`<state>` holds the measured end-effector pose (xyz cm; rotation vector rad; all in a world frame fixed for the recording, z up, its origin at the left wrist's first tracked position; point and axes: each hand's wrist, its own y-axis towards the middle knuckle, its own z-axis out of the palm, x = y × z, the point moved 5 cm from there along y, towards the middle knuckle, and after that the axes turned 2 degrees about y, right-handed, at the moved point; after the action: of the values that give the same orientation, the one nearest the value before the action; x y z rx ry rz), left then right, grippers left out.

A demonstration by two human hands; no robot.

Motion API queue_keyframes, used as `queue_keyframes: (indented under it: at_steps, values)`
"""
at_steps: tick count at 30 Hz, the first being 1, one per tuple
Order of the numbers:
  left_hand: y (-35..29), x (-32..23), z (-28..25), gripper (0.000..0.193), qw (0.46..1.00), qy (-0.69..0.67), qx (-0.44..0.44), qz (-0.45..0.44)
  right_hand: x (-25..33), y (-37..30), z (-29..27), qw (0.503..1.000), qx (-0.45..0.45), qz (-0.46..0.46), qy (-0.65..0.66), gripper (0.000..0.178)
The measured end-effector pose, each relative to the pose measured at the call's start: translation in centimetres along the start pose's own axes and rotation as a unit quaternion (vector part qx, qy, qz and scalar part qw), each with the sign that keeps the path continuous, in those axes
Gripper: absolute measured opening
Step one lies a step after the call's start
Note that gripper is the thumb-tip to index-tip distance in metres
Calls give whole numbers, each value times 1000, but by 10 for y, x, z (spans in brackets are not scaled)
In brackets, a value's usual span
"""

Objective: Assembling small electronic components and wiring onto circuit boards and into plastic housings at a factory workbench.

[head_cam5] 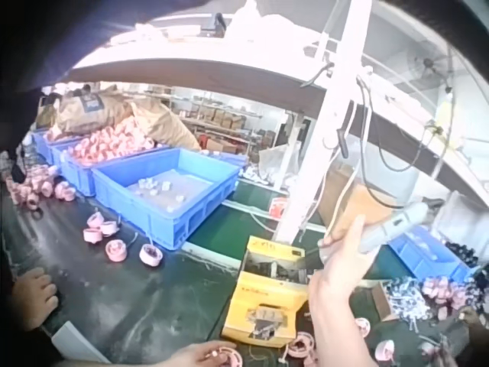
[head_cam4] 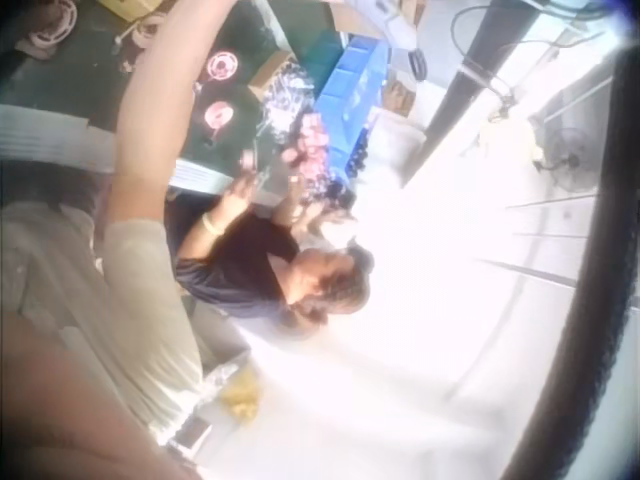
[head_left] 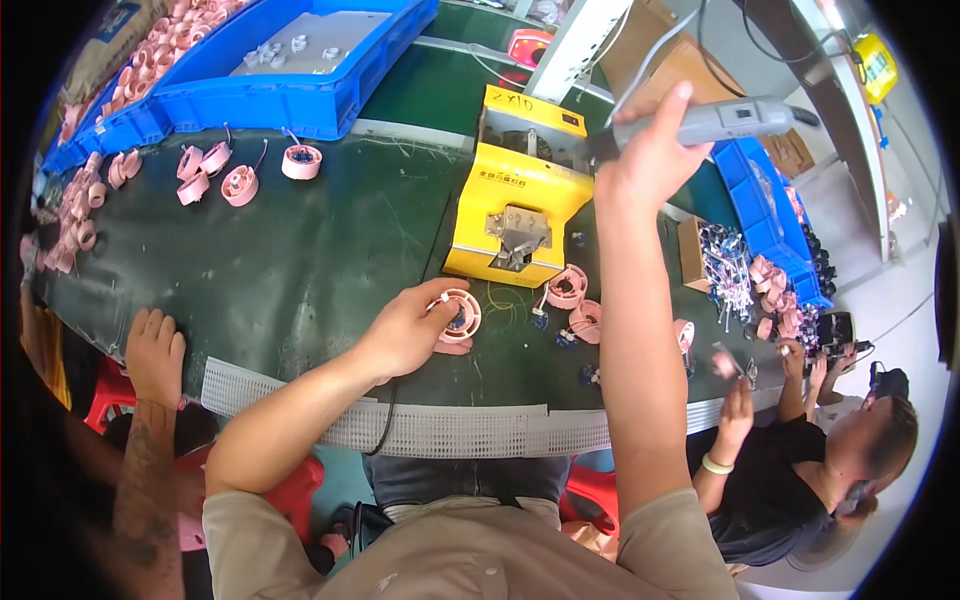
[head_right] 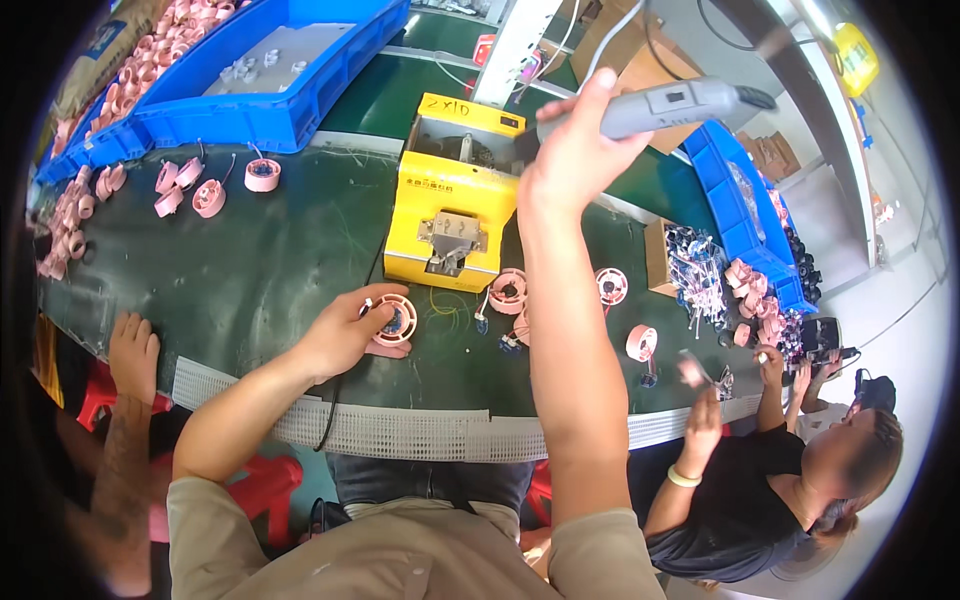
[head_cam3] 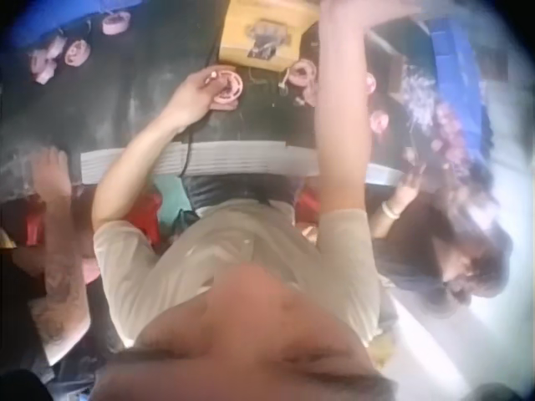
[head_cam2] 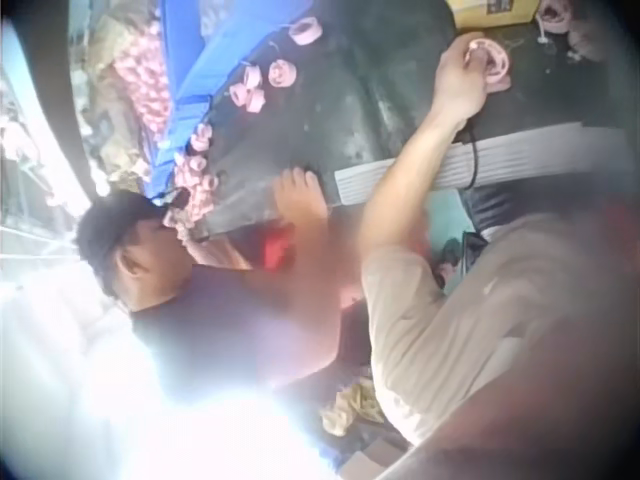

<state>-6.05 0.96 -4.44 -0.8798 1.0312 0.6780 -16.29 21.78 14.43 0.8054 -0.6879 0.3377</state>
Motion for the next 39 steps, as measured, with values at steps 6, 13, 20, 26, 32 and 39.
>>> queue_keyframes:
  at_steps: [6, 13, 20, 26, 32, 39]
  values:
    - [2, -3, 1, 36, 1000, 16, 9, 9, 52, -39, -8, 994, 64, -24, 88, 24]
    - [2, -4, 2, 36, 1000, 16, -7, 4, 21, -95, -5, 977, 210, 32, -38, 27]
    - [-1, -2, 1, 35, 1000, 6, -6, 6, 19, -93, -9, 976, 210, 42, 35, 26]
    - [1, -5, 1, 35, 1000, 24, 3, -3, 11, -94, -8, 972, 224, 65, -29, 21]
    - [0, -5, 1, 35, 1000, 11, -7, 12, 14, -101, -10, 969, 226, 96, -30, 27]
    - [0, -5, 2, 33, 1000, 10, -7, 25, 26, -135, -19, 958, 220, 172, 62, 37]
